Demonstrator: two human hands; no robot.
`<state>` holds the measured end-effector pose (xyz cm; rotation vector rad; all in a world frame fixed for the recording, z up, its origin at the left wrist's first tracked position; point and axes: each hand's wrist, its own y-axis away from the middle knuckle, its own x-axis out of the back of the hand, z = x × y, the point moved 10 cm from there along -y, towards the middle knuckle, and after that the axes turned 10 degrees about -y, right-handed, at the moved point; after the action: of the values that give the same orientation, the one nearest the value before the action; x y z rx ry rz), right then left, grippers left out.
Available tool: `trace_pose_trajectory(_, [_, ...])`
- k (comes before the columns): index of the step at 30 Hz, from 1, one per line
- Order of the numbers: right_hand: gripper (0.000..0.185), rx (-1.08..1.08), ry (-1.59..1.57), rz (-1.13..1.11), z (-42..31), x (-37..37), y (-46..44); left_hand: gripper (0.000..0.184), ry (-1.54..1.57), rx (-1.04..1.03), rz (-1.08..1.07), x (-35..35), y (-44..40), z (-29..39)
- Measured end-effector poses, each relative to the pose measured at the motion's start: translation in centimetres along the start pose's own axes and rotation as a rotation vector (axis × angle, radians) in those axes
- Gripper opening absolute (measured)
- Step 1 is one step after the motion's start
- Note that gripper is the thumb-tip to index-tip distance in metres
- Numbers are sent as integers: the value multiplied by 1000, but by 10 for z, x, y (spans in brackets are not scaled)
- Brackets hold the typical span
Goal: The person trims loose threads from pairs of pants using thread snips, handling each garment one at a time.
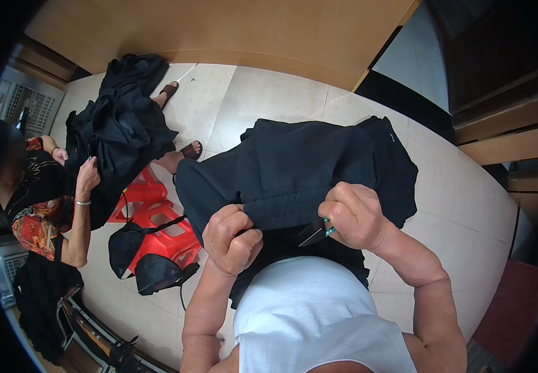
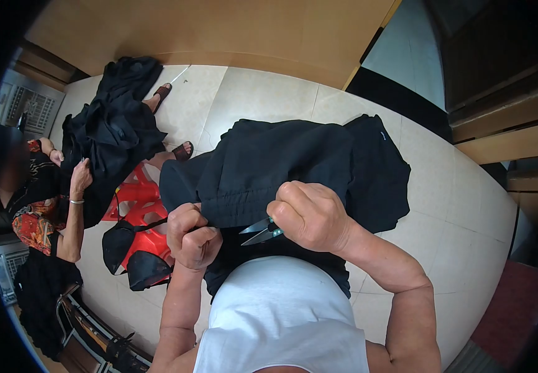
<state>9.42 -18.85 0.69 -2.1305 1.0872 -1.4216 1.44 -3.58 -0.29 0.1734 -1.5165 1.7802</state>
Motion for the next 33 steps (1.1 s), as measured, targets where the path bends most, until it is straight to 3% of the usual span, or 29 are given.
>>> trace_pose_trajectory(4, [14,-19,-38,-26,-3,0,0,23,5,-1,1,1,0,2])
trace_pose_trajectory(8, [15,-422,-392,-178,13,-15,-11,23,10,-21,15,2,2,2])
trace_pose_trajectory(13, [17,-499,-732,-120,24,-25,-28,20,48,-84,12,3,10,8])
trace_pose_trajectory(18, [17,-329,-684,-195,23,-39,-47,15,74,-141,-51,3,2,12])
trace_pose_trajectory(23, [15,-337,-551,-398,20,-50,-56,11,67,-182,-90,1,2,13])
trace_pose_trajectory(29, [16,-317,-444,-446,15,-64,-47,10,108,-178,-97,-1,3,8])
trace_pose_trajectory(33, [22,-489,-667,-151,45,-46,-45,12,65,-180,-63,0,-10,6])
